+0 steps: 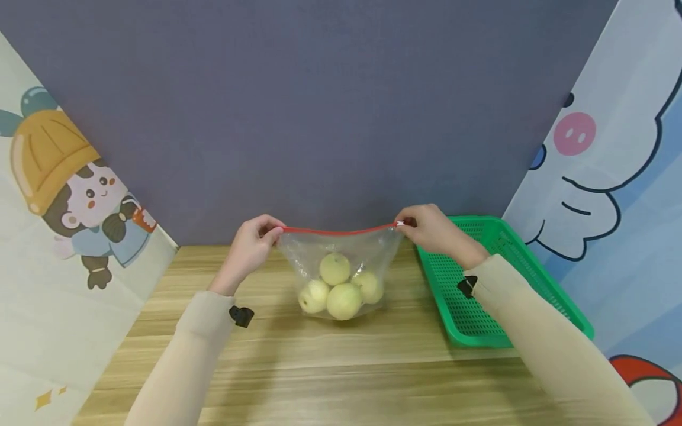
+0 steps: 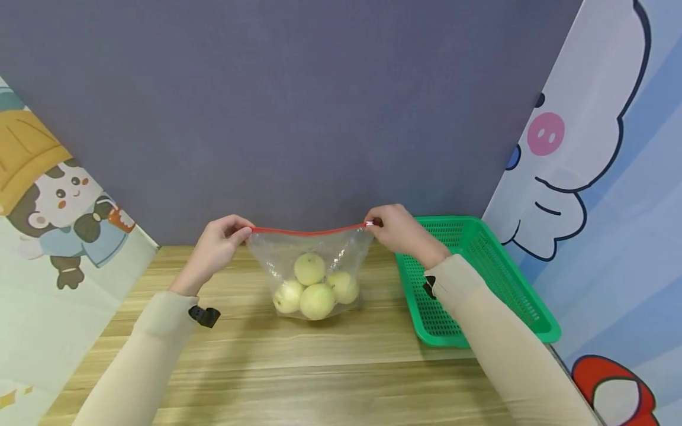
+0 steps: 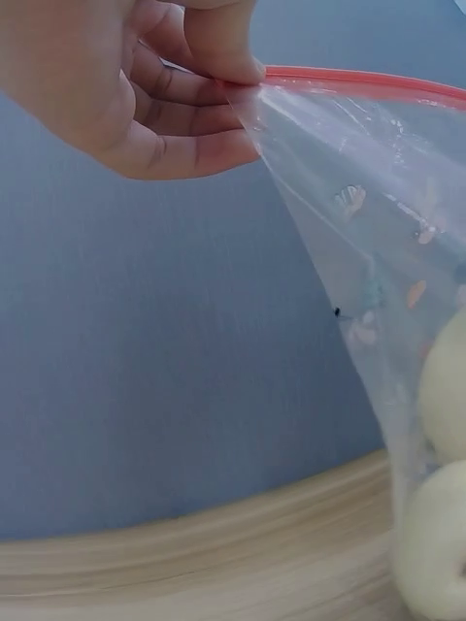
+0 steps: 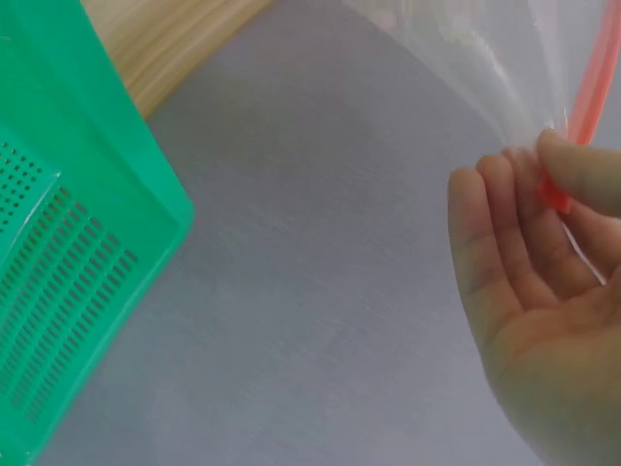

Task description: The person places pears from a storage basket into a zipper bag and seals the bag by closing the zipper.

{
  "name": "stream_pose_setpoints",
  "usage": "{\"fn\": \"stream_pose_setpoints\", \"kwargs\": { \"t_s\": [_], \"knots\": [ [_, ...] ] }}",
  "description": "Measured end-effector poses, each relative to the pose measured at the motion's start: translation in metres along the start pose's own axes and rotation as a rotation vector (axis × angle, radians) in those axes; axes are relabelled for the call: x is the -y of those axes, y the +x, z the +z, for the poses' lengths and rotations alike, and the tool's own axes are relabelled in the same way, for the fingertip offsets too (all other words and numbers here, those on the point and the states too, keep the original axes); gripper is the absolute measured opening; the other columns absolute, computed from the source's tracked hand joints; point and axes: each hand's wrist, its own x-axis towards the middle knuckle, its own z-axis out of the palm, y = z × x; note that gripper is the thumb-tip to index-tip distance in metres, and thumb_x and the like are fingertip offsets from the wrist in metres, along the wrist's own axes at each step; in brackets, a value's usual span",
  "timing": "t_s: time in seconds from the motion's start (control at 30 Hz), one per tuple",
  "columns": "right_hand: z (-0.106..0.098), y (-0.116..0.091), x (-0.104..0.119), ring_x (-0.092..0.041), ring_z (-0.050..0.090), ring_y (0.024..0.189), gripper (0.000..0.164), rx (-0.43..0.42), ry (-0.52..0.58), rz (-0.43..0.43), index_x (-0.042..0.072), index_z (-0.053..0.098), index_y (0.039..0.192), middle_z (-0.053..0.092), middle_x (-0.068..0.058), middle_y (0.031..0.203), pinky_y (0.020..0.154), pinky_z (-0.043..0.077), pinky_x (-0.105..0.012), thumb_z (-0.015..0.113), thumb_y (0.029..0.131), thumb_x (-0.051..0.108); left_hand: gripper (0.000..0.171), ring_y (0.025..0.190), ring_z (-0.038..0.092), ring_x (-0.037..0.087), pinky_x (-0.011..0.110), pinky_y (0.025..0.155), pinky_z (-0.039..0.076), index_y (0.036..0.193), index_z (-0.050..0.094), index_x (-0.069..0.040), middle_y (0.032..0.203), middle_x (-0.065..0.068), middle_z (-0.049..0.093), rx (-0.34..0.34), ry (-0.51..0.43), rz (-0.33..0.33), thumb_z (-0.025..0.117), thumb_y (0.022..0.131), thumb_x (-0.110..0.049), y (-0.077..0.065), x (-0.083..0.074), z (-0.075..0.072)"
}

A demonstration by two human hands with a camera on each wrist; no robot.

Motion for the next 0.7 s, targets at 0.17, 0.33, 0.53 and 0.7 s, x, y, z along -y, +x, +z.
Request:
{"fn": "stream_pose_setpoints", "kwargs": {
  "t_s": [0.17,0.33,0.53,0.7],
  "knots": [
    [0.001,0.009,-0.005,-0.022,0.063,0.085,0.022,-0.077,0.013,0.013,0.006,0.071,0.119,0.071,-0.009,0.106,0.07,0.052,-0.039,0.062,0.103,0.018,0.017,0.077,0.055,0.029,0.041,0.064,0.047,0.112,0.067,-0.01,0.09,0.015,0.061,-0.014,-0.021,-0.016,0.056,0.107,-0.021,0.017,0.002,0.005],
    [0.003,0.013,-0.012,-0.027,0.066,0.096,0.023,-0.172,0.032,0.054,0.004,0.07,0.122,0.07,-0.013,0.112,0.074,0.055,-0.043,0.061,0.104,0.015,0.018,0.078,0.056,0.027,0.04,0.063,0.046,0.112,0.068,-0.009,0.09,0.012,0.062,-0.053,-0.023,0.002,0.055,0.107,-0.02,0.033,0.002,0.015],
    [0.006,0.008,-0.021,-0.027,0.064,0.089,0.024,-0.169,0.031,0.059,0.003,0.069,0.122,0.069,-0.014,0.112,0.071,0.054,-0.041,0.058,0.105,0.015,0.019,0.082,0.058,0.028,0.041,0.065,0.047,0.113,0.068,-0.008,0.093,0.013,0.063,-0.036,-0.029,0.003,0.055,0.107,-0.019,0.034,0.002,0.021],
    [0.006,-0.008,-0.02,-0.024,0.062,0.088,0.021,-0.129,0.025,0.036,0.004,0.071,0.117,0.069,-0.011,0.107,0.071,0.053,-0.04,0.06,0.104,0.015,0.018,0.084,0.062,0.028,0.041,0.068,0.051,0.112,0.069,-0.009,0.095,0.011,0.066,0.007,-0.014,0.018,0.056,0.106,-0.019,0.021,0.001,0.018]
  ]
}}
